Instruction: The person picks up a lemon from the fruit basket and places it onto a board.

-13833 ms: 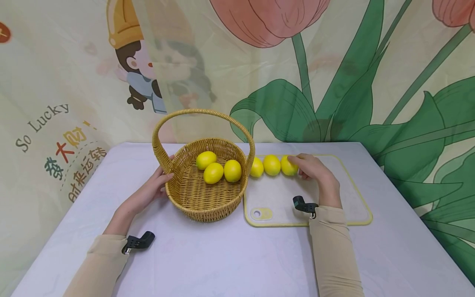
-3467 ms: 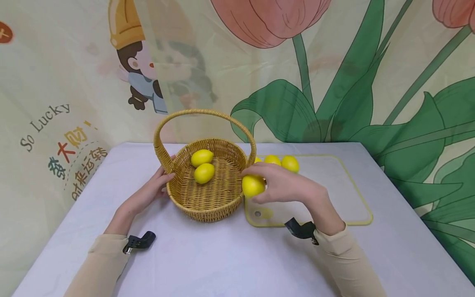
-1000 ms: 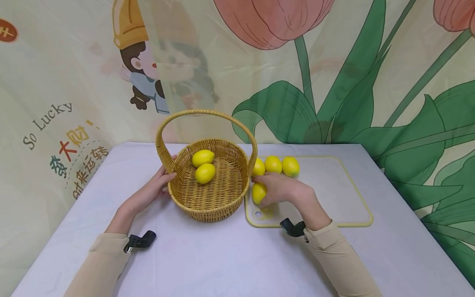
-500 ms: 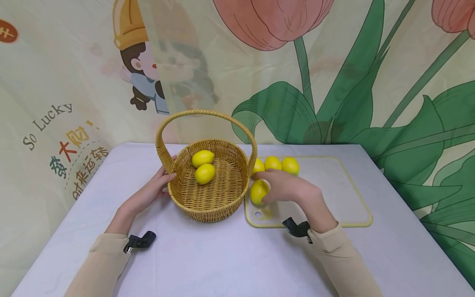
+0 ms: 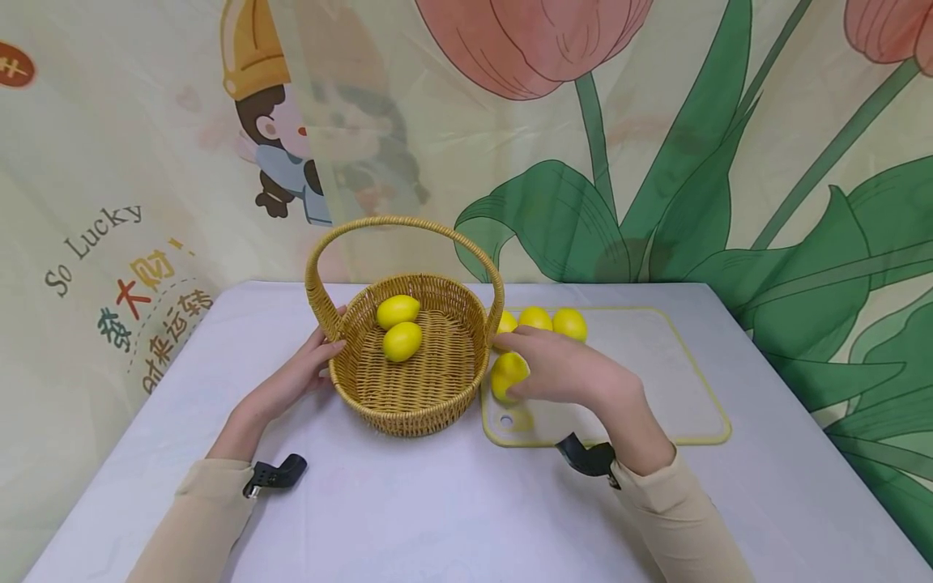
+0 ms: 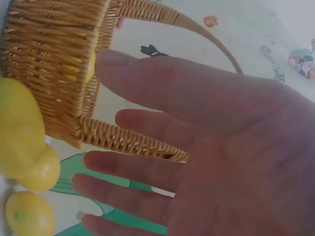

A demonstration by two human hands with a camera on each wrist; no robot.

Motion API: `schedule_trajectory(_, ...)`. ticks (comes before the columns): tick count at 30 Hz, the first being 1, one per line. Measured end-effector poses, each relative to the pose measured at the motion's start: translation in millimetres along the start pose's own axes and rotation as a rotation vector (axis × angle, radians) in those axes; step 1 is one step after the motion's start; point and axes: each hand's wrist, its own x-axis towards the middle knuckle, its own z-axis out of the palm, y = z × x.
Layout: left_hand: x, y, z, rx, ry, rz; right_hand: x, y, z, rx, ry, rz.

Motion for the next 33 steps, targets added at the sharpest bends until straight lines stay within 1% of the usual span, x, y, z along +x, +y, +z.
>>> schedule_trajectory(5, -0.2, -1.0, -0.2, -0.004, -0.001, 0.004, -2.4, -8.5, -1.0, -0.001, 0.031, -0.031)
schedule_trajectory(8, -0.2, -1.0, 0.0, 0.004, 0.005, 0.000, -0.6, -10.7, -0.1, -0.002, 0.050, -0.061)
schedule_trajectory(14, 0.3, -1.0, 0.4, 0.026, 0.018, -0.012, 8.8, -8.3, 4.6, -0.008, 0.086, -0.120)
schedule_trajectory(18, 0.0, -0.9, 0.0, 0.035, 0.015, -0.001, 15.6, -8.4, 8.5, -0.007, 0.103, -0.130)
schedule_trajectory(21, -0.8, -0.7, -0.6, 0.025, 0.004, 0.012, 21.1, -11.6, 11.9, -0.005, 0.109, -0.133)
schedule_trajectory(26, -0.9, -0.4, -0.3, 0.014, -0.008, 0.024, 28.4, -17.6, 19.0, -0.001, 0.099, -0.139)
schedule_trajectory(33, -1.9, -0.3, -0.3, 0.033, 0.000, 0.033, 38.6, -22.7, 31.7, 0.008, 0.121, -0.193)
